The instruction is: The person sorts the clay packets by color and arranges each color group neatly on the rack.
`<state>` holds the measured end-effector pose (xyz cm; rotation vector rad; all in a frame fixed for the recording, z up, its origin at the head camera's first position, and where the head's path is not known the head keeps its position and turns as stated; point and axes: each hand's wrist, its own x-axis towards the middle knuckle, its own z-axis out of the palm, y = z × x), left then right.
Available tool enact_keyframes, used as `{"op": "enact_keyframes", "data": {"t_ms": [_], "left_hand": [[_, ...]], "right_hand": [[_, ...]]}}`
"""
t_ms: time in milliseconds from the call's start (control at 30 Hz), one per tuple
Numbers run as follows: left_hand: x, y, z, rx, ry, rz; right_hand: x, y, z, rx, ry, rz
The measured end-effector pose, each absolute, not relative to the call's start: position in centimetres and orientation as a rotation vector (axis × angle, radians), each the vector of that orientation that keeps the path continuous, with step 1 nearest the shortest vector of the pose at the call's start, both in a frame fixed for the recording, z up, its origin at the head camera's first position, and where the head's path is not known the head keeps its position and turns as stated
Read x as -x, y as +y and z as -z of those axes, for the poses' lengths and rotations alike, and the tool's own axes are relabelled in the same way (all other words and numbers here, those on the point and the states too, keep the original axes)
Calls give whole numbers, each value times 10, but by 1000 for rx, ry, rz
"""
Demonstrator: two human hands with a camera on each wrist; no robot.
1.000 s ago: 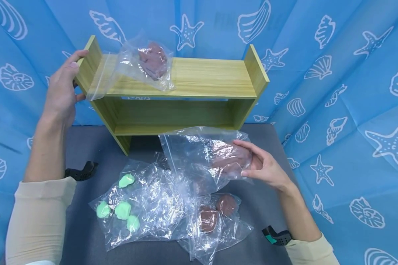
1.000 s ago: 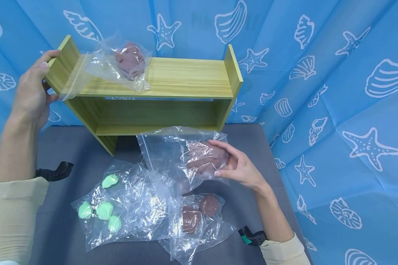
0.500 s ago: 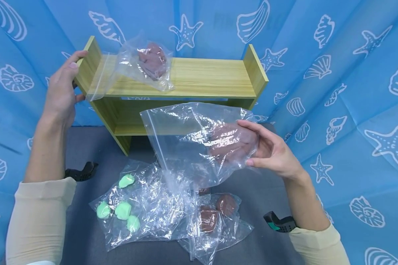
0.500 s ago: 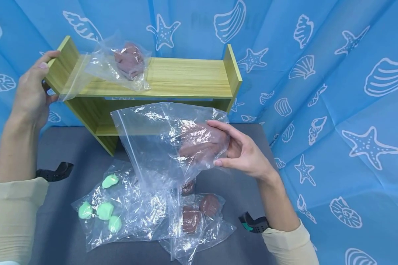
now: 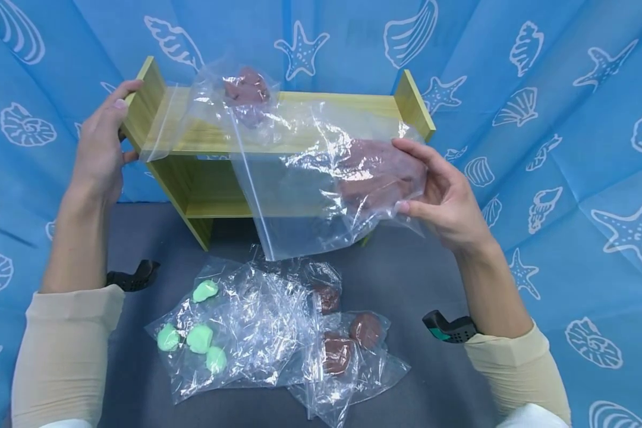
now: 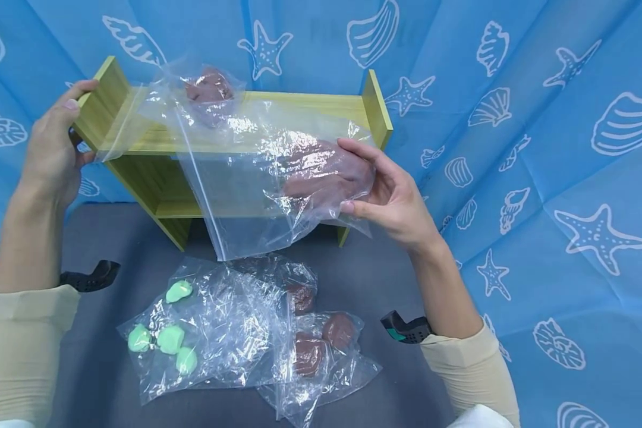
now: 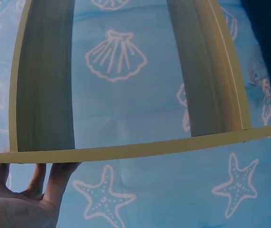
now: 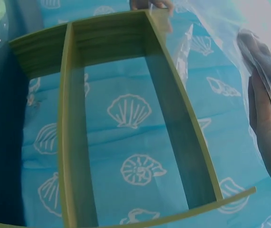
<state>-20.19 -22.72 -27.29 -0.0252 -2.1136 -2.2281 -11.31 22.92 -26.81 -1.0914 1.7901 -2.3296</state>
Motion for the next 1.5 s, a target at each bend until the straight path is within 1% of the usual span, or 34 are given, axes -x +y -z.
{"op": "enact_keyframes", "data": {"t_ms": [367,600,767,1000,1133,1300,1500], "left_hand": [[201,-226,278,52,-2119,2230],[201,-223,281,74,-2094,2238],[202,-222,281,101,-2100,2221],[200,-220,279,136,-2091,2210],[201,-220,278,133,-2078,2210],[201,-221,278,110,-2073,2218],[201,-221,278,104,-2072,2212]], "right_hand": [[145,207,248,1066,1812,2401],[168,189,245,900,1797,2501],[182,176,242,880,1736,2529],[197,159,234,720,1713,2562],[209,149,233,650,1769,2538],[223,139,236,627,1866,2476],[238,134,241,522,1997,2378]]}}
